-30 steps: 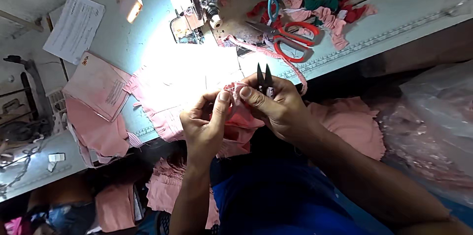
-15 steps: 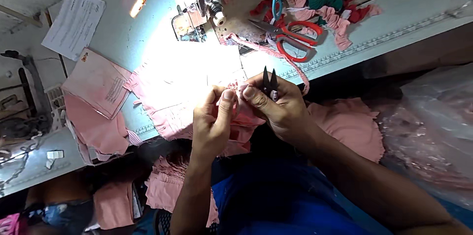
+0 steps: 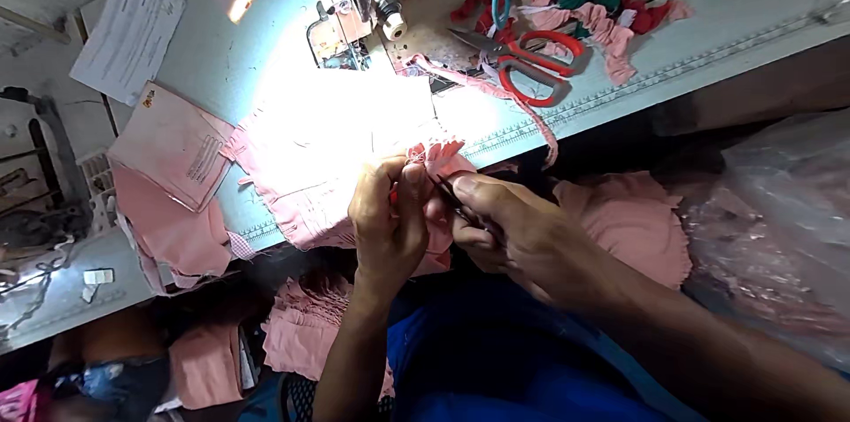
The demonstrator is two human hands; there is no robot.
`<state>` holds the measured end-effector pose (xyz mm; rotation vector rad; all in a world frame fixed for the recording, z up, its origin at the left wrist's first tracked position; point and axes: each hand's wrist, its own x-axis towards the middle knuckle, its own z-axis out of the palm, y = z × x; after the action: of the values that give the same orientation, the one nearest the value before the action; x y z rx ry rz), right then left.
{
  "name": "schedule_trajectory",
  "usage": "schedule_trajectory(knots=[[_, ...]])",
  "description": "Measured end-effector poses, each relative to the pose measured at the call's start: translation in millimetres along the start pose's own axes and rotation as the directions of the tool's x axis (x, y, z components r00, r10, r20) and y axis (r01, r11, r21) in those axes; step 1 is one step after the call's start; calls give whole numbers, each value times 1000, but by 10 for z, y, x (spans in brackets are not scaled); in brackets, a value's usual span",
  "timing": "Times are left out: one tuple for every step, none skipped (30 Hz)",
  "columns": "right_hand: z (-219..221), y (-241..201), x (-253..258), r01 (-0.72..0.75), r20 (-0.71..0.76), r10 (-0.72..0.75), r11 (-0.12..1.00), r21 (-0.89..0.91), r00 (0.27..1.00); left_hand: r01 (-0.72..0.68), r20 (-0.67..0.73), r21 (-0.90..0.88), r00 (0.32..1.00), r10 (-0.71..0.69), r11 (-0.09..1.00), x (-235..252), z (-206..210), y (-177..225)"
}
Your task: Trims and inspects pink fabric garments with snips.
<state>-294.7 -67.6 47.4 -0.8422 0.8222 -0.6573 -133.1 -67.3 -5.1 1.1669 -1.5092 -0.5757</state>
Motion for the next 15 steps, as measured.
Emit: schedule_trajectory(knots=[[4,7,9,-26,-10,26,999,22,1000,-16,-7,9,1000,16,1000,-10,6,-8],[10,13,11,-34,-20,35,999,33,999,-28,-15,17,999,28,999,-25,9,-14],[17,15,9,-39,-29,39,999,33,999,-37,-23,27,999,38,999,-39,15,-19],[23,16,7,-41,-40,42,999,29,998,-47,-31,34,998,48,998,-50,22,-26],[30,15,6,-43,-49,44,999,25,998,-57,-38,38,998,58,998,-57,27,-33],[32,16,4,-42,-52,43,999,20,998,-63,-39,43,997,65,997,-61,29,-36],[32,21,2,-38,-56,38,999,11,998,-66,-36,50,997,68,997,-65,28,-36],[31,23,-2,-33,-59,33,999,1,998,-66,-35,55,997,68,996,-69,27,-35],[29,20,-3,-30,-61,29,1000,-9,998,-65,-38,60,997,68,996,-71,27,-37],[29,17,-4,-27,-63,25,999,-22,998,-66,-42,66,997,69,996,-72,27,-40],[29,16,-5,-25,-63,23,999,-32,998,-67,-44,75,997,71,995,-75,24,-41],[28,17,-2,-24,-64,22,999,-36,998,-71,-44,85,996,75,994,-76,19,-42],[26,15,0,-25,-64,23,999,-36,998,-74,-43,91,996,79,993,-80,14,-44],[23,12,1,-29,-60,26,999,-38,998,-78,-41,93,996,82,993,-81,12,-45],[20,12,3,-30,-57,28,999,-39,998,-82,-40,94,996,86,992,-81,12,-47]])
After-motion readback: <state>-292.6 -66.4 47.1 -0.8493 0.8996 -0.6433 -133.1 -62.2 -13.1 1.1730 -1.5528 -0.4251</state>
